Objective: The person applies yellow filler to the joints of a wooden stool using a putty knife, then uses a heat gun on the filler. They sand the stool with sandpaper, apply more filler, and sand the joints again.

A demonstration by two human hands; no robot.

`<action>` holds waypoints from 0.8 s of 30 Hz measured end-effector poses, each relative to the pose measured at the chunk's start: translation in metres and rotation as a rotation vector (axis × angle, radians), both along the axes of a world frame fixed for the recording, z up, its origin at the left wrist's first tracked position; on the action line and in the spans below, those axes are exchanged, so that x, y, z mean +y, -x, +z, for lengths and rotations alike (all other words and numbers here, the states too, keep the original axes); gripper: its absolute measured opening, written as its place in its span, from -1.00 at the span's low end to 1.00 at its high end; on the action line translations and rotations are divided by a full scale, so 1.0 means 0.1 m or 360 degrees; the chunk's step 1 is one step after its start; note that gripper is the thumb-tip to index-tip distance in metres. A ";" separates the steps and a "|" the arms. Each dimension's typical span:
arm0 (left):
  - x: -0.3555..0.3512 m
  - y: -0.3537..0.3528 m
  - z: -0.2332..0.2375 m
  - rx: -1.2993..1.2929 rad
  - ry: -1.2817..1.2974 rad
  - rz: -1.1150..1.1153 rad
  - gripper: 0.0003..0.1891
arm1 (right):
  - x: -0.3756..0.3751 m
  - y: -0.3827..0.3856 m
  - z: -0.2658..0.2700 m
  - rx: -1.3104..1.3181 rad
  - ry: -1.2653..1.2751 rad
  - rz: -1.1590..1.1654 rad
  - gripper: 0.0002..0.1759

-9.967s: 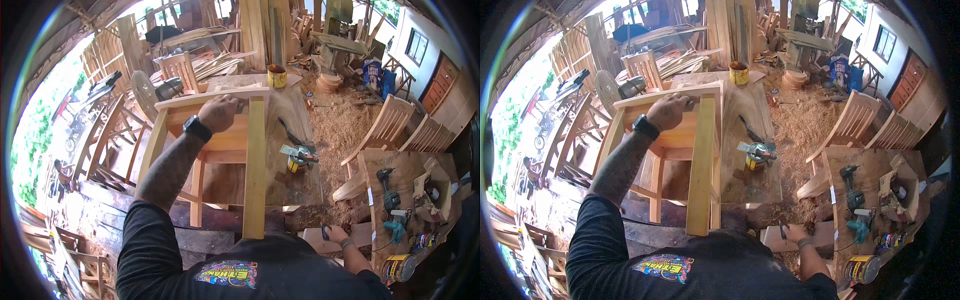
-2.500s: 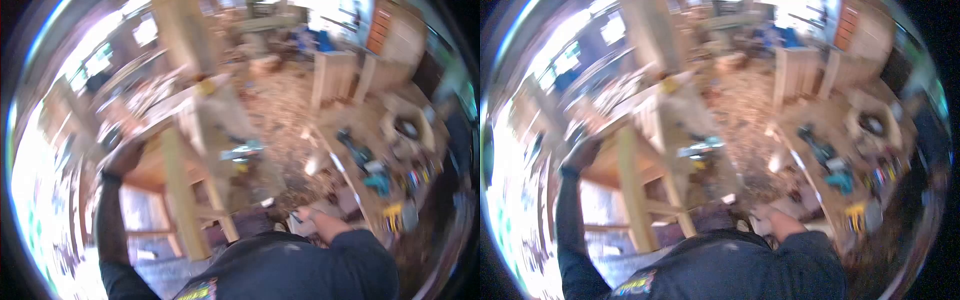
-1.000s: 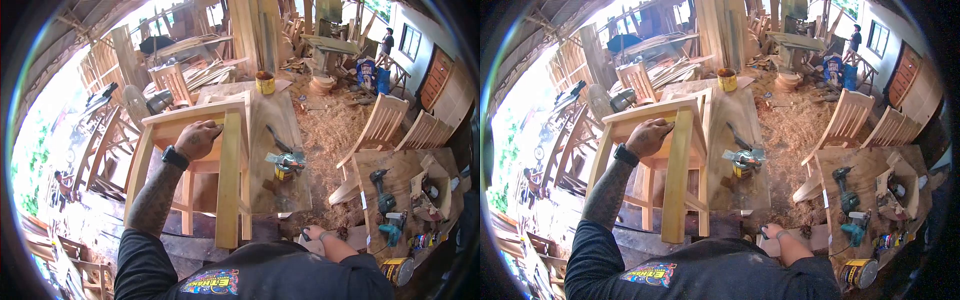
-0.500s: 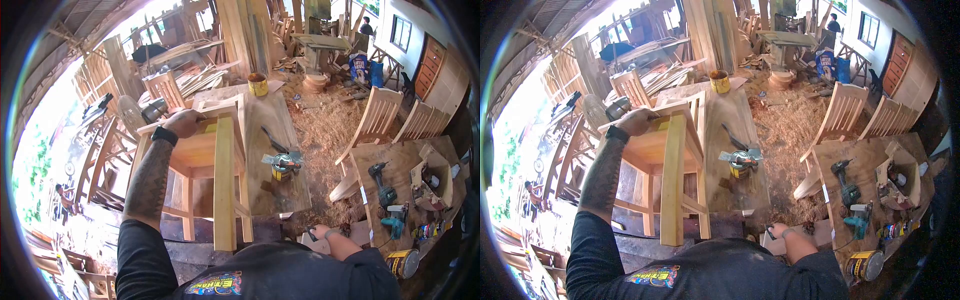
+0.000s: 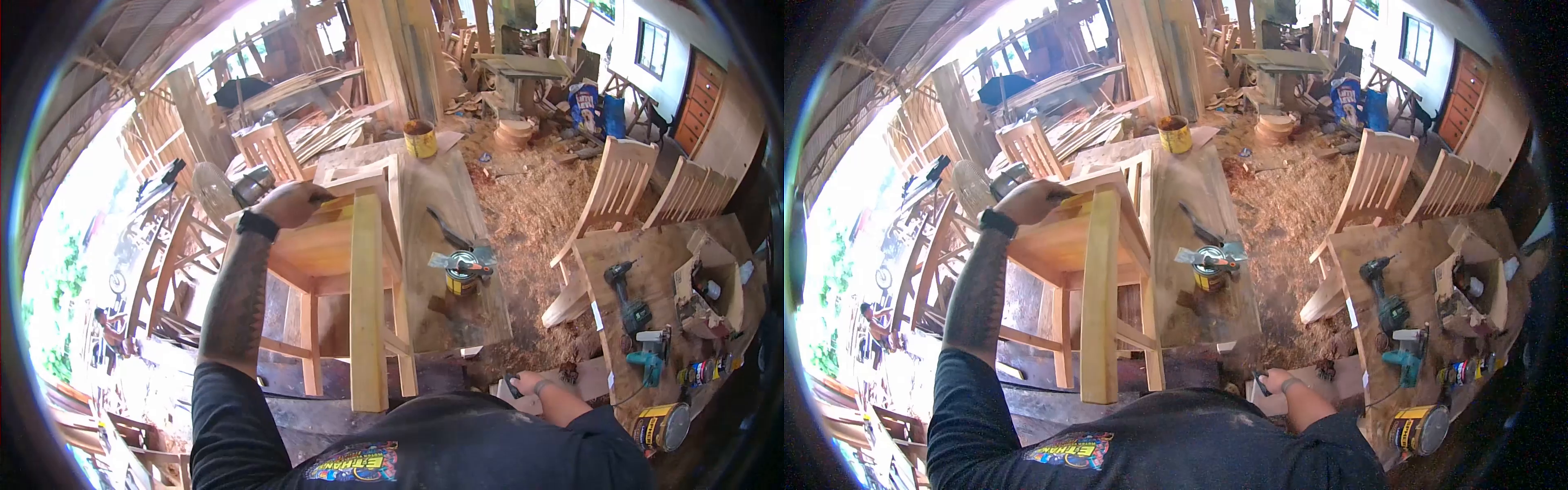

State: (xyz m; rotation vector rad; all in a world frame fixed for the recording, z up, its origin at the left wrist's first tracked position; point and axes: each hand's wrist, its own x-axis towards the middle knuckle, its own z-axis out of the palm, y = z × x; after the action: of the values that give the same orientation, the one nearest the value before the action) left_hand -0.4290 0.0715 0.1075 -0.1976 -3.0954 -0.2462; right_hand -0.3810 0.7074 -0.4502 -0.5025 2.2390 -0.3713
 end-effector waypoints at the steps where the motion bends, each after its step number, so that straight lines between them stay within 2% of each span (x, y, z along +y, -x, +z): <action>1: 0.05 0.04 -0.01 0.0043 0.0100 -0.0052 -0.62 | 0.02 0.00 0.05 -0.0039 -0.0031 -0.0016 -0.52; 8: 0.34 0.18 0.07 -0.0193 0.0170 0.0078 -0.66 | -0.09 0.07 0.24 -0.0028 -0.0026 -0.0062 -0.46; 12: 0.39 -0.01 0.17 -0.0180 0.0221 -0.0086 -0.68 | -0.21 0.09 0.35 -0.0067 -0.0041 -0.0048 -0.45; 13: 0.36 -0.05 0.17 -0.0248 0.0094 -0.0069 -0.69 | -0.22 0.08 0.32 -0.0050 -0.0040 -0.0036 -0.45; 16: 0.22 -0.04 0.19 -0.0297 0.0109 0.0028 -0.68 | -0.22 0.06 0.31 -0.0065 -0.0025 0.0002 -0.43; 17: 0.20 -0.04 0.21 -0.0145 0.0300 -0.0086 -0.65 | -0.25 0.08 0.41 -0.0116 -0.0085 0.0023 -0.42; 18: -0.01 0.11 0.00 0.0005 0.0380 -0.0146 -0.67 | -0.23 0.10 0.34 -0.0064 -0.0122 0.0012 -0.42; 19: -0.02 0.17 -0.06 -0.0021 0.0231 -0.0107 -0.65 | -0.13 0.13 0.10 0.0003 -0.0152 0.0034 -0.42; 20: 0.21 0.05 0.06 -0.0093 0.0351 0.0117 -0.57 | -0.02 0.23 -0.24 0.0013 -0.0141 0.0073 -0.48; 21: 0.12 0.18 -0.12 0.0045 0.0262 -0.0016 -0.56 | -0.14 0.35 -0.19 0.0033 -0.0139 0.0122 -0.48; 22: 0.07 0.33 -0.30 0.0073 0.0258 0.0111 -0.56 | -0.35 0.50 -0.19 0.0043 -0.0143 0.0159 -0.48; 24: 0.31 0.16 -0.05 0.0081 0.0397 0.0007 -0.63 | -0.87 0.63 0.09 0.0068 -0.0119 0.0207 -0.48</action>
State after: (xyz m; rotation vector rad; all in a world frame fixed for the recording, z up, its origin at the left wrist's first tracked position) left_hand -0.4446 0.1028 0.1024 -0.1987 -3.0670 0.1449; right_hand -0.4443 0.6199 -0.4410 -0.6178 2.2384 -0.2103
